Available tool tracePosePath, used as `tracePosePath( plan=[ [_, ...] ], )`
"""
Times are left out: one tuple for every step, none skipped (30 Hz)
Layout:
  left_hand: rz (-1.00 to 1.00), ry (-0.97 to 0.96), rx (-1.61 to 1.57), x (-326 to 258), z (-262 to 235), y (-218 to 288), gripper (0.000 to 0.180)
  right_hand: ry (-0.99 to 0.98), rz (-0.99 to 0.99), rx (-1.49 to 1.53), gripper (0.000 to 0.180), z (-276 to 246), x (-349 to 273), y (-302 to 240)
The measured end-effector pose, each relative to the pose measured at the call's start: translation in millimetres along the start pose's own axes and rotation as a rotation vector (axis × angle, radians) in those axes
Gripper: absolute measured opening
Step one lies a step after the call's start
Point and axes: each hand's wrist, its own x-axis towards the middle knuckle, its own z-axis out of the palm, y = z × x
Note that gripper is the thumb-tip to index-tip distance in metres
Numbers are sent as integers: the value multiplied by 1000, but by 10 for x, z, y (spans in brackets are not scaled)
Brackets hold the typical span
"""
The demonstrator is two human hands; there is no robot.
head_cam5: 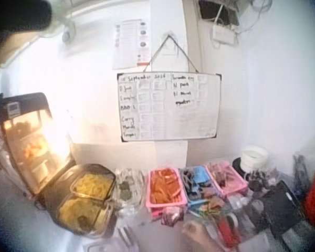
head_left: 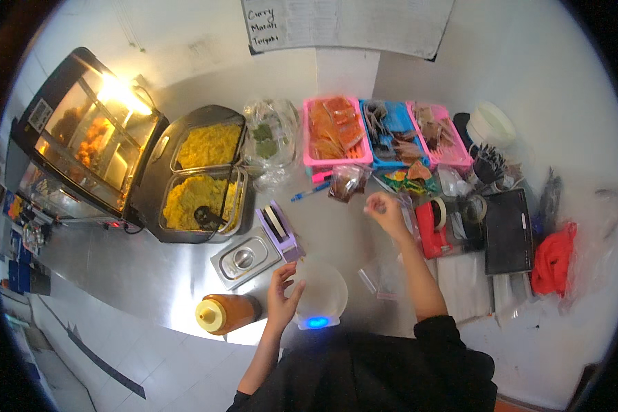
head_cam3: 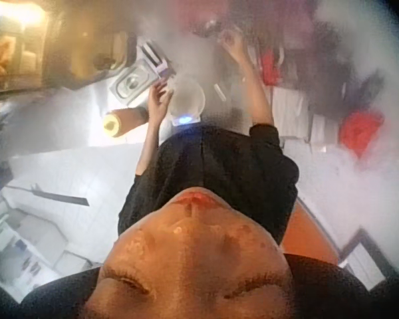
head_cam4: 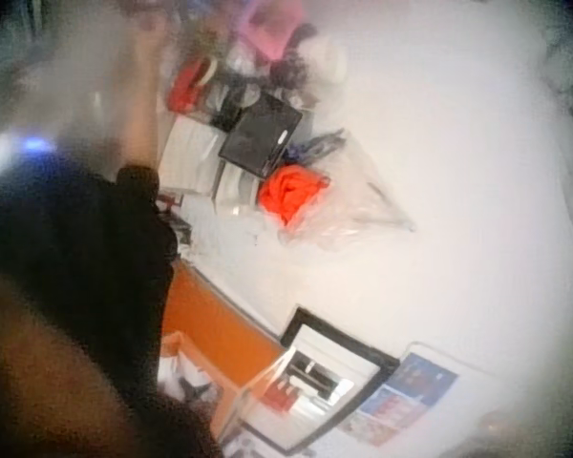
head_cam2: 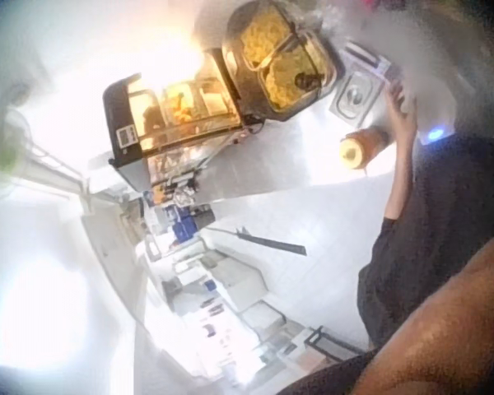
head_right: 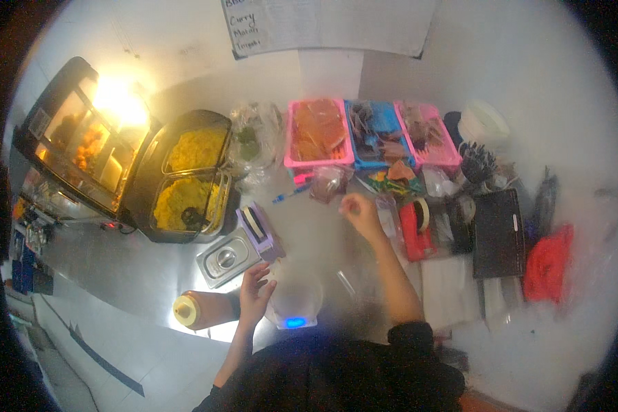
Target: The person fills small plastic bags with a brown sauce from a squeeze bottle, seals them, and places them on a counter. The person also handles a red sauce packet and moves items on the counter.
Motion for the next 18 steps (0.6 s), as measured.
tracePosePath(
  plan=[
    [-26,-8,-16,-46,-8,-40,34,-142,-40,-158,31,-15,-174,-19],
    [-49,-12,-30,-97,-11,-57,33,-288,-84,-313,28,-23,-385,-73],
    [-72,-22,-46,-143,7,-74,31,-433,-126,-466,24,-20,-592,-82],
    [-86,-28,-76,-163,48,-69,27,-434,-108,-491,23,2,-752,-46],
    [-107,-55,-76,-201,78,-69,26,-437,-90,-516,22,45,-910,7],
    [-119,-82,-78,-224,105,-58,25,-435,-79,-546,21,62,-1009,47],
    [-122,-104,-79,-225,134,-53,24,-396,-51,-552,20,66,-1055,122],
    [-105,-125,-81,-227,162,-55,24,-358,-22,-559,19,71,-1089,215],
    [-90,-142,-78,-240,172,-60,24,-322,4,-559,17,83,-1097,235],
    [-76,-159,-75,-246,183,-60,25,-217,-47,-517,15,76,-1085,255],
    [-3,-163,34,-237,198,-34,25,-112,-98,-476,14,71,-1063,276],
    [72,-164,146,-209,210,40,26,-6,-152,-430,12,81,-1033,259],
    [151,-161,257,-164,228,121,27,36,-102,-287,11,110,-997,167],
    [201,-141,275,-114,267,240,27,78,-52,-144,10,158,-983,58],
    [251,-117,296,-62,321,379,28,115,-6,2,9,220,-959,-110],
    [297,-92,315,-21,365,459,28,55,-50,30,8,276,-954,-400],
    [248,-97,210,11,408,456,28,-2,-91,58,7,334,-973,-695],
    [199,-102,107,36,442,452,28,-5,-206,-16,9,399,-997,-898]
  ],
)
